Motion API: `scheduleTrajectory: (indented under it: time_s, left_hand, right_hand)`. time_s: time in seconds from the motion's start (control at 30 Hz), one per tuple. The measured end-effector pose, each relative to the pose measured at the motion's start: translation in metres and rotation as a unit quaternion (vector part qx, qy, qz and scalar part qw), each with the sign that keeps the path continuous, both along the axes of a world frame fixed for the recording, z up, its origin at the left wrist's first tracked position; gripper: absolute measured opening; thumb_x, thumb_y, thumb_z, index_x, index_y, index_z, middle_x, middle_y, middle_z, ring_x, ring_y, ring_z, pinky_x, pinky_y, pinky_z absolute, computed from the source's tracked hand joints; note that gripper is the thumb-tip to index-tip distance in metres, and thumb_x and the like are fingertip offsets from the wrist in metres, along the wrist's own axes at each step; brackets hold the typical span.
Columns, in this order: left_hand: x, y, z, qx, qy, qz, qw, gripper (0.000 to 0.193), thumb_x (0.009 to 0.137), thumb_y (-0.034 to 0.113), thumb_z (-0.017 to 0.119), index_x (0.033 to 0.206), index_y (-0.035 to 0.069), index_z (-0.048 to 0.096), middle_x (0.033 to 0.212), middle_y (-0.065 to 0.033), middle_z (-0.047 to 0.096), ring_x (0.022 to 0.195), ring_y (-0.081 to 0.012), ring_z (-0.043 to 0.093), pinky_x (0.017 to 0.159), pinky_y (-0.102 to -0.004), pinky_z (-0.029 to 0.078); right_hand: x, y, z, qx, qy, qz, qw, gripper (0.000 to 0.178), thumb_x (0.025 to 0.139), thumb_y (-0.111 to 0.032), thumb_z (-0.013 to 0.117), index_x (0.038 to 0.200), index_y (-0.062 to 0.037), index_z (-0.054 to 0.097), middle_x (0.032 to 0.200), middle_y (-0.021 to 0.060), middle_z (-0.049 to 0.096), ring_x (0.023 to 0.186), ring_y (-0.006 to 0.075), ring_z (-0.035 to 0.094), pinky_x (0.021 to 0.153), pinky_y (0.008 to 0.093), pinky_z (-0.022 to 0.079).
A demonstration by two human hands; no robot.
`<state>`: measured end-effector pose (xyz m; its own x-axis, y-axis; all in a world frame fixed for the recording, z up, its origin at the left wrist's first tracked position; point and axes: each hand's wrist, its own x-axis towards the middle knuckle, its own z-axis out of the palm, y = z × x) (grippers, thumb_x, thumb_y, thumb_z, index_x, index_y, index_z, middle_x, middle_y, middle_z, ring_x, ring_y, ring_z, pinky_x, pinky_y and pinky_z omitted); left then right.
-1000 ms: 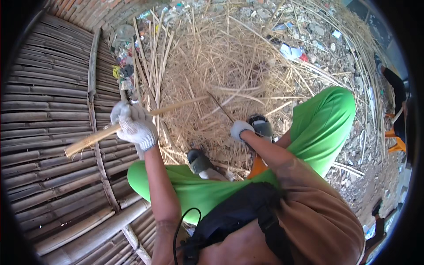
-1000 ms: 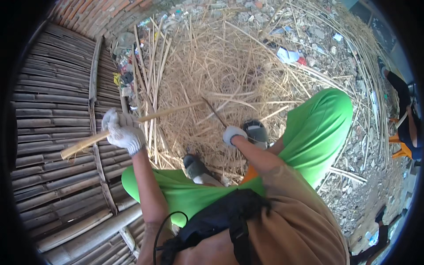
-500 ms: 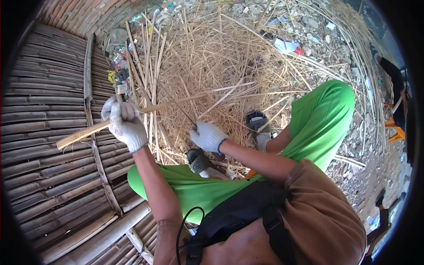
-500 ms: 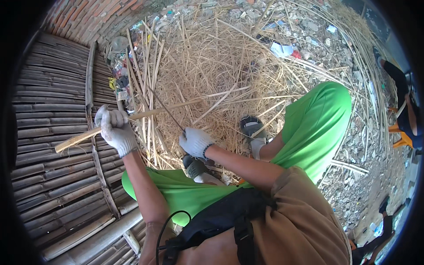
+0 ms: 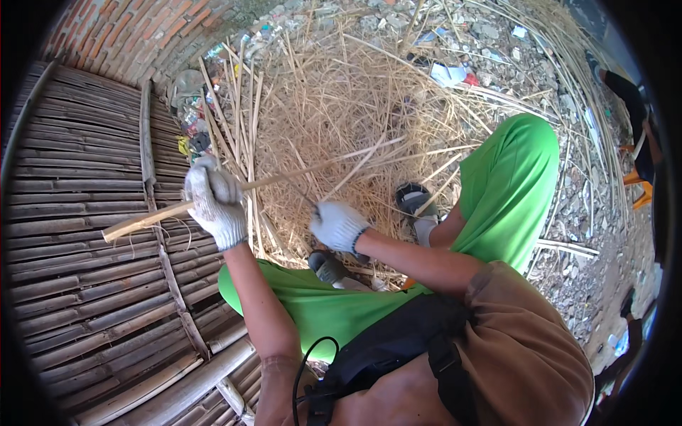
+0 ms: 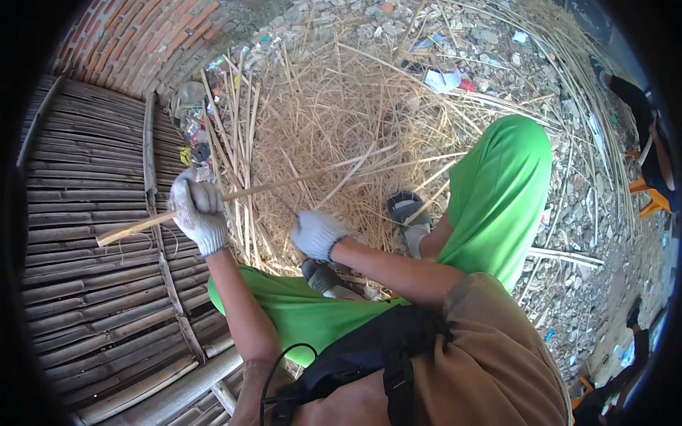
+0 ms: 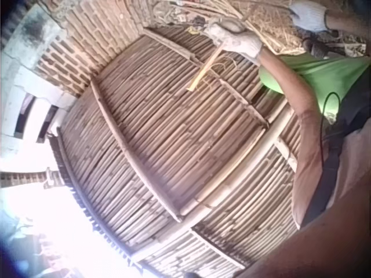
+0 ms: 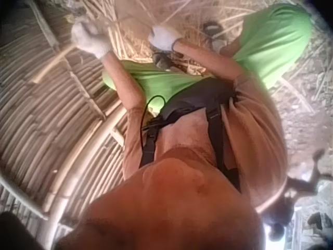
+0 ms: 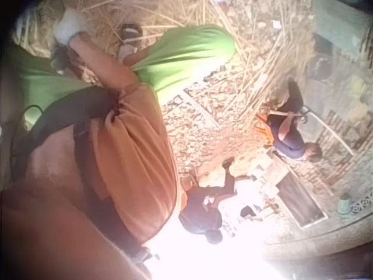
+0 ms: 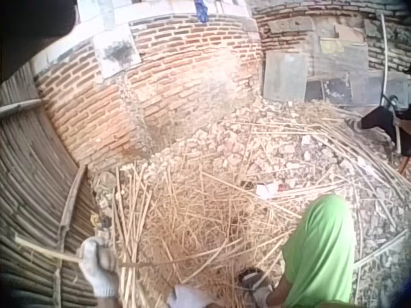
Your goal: The person strips layers from a bamboo pole using a large knife while wearing gloves, repeatedly pulling the blade along the length of the pole to shave off thin strips.
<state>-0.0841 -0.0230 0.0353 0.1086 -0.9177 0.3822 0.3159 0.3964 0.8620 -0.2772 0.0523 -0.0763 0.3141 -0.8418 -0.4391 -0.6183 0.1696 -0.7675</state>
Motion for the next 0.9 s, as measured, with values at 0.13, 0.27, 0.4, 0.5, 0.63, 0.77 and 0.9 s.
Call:
scheduleTrajectory:
  time_s: [0.13, 0.27, 0.4, 0.5, 0.63, 0.77, 0.9]
  left_hand:
    - [-0.012, 0.006, 0.007, 0.034, 0.044, 0.121, 0.991, 0.027, 0.104, 0.028, 0.065, 0.102, 0.002, 0.066, 0.05, 0.0057, 0.032, 0.039, -0.0066, 0.026, 0.037, -0.0276, 0.021]
    - [-0.021, -0.008, -0.006, 0.031, 0.076, 0.112, 0.99, 0.03, 0.103, 0.031, 0.066, 0.096, 0.002, 0.063, 0.049, 0.0069, 0.031, 0.038, -0.0057, 0.024, 0.034, -0.0275, 0.021]
    - [0.002, 0.011, -0.008, 0.04, 0.062, 0.16, 0.984, 0.028, 0.104, 0.031, 0.064, 0.096, 0.005, 0.065, 0.05, 0.0074, 0.029, 0.041, -0.0068, 0.025, 0.038, -0.0269, 0.019]
    - [-0.004, 0.008, -0.007, 0.02, 0.049, 0.159, 0.986, 0.027, 0.105, 0.032, 0.063, 0.099, 0.005, 0.066, 0.051, 0.0072, 0.028, 0.043, -0.0068, 0.024, 0.041, -0.0275, 0.019]
    - [-0.005, 0.015, -0.008, 0.008, 0.039, 0.122, 0.992, 0.027, 0.104, 0.027, 0.063, 0.1, 0.001, 0.066, 0.051, 0.0055, 0.032, 0.041, -0.0071, 0.027, 0.037, -0.0279, 0.02]
    - [0.006, 0.02, -0.018, -0.013, 0.076, 0.1, 0.992, 0.027, 0.103, 0.026, 0.065, 0.099, -0.002, 0.065, 0.05, 0.0049, 0.034, 0.04, -0.0069, 0.029, 0.036, -0.0274, 0.02]
    - [0.011, 0.026, -0.022, -0.003, 0.06, 0.128, 0.99, 0.029, 0.103, 0.03, 0.065, 0.102, 0.0, 0.067, 0.052, 0.0056, 0.032, 0.042, -0.0069, 0.027, 0.039, -0.0265, 0.02]
  right_hand:
    - [0.007, 0.004, 0.015, -0.116, -0.012, 0.033, 0.993, 0.036, 0.096, -0.03, 0.054, 0.103, -0.0011, 0.074, 0.095, 0.026, 0.075, 0.089, 0.0407, 0.076, 0.077, 0.0519, 0.06]
    - [-0.056, -0.006, -0.125, -0.002, 0.08, -0.025, 0.996, 0.032, 0.092, -0.026, 0.059, 0.102, -0.0028, 0.079, 0.1, 0.0251, 0.076, 0.092, 0.0403, 0.076, 0.08, 0.0484, 0.062]
    - [-0.026, -0.02, -0.041, -0.011, 0.069, 0.113, 0.991, 0.039, 0.094, -0.031, 0.057, 0.107, -0.002, 0.079, 0.104, 0.0227, 0.077, 0.093, 0.0402, 0.076, 0.084, 0.0502, 0.061]
    - [0.004, -0.016, 0.001, -0.099, 0.007, 0.045, 0.994, 0.038, 0.096, -0.031, 0.055, 0.106, 0.0013, 0.072, 0.096, 0.0284, 0.073, 0.092, 0.0432, 0.074, 0.084, 0.0539, 0.059]
    - [-0.004, -0.017, -0.054, -0.065, 0.033, 0.069, 0.995, 0.038, 0.098, -0.032, 0.053, 0.101, -0.0023, 0.076, 0.101, 0.0259, 0.076, 0.092, 0.0414, 0.075, 0.084, 0.0527, 0.06]
    - [-0.006, -0.02, -0.063, -0.07, 0.066, 0.057, 0.994, 0.038, 0.096, -0.031, 0.057, 0.104, 0.0014, 0.075, 0.1, 0.028, 0.075, 0.092, 0.0427, 0.075, 0.084, 0.0529, 0.06]
    - [0.009, -0.012, -0.005, -0.039, 0.017, 0.05, 0.998, 0.04, 0.098, -0.032, 0.054, 0.111, 0.0023, 0.07, 0.096, 0.0268, 0.074, 0.085, 0.0431, 0.074, 0.08, 0.054, 0.059]
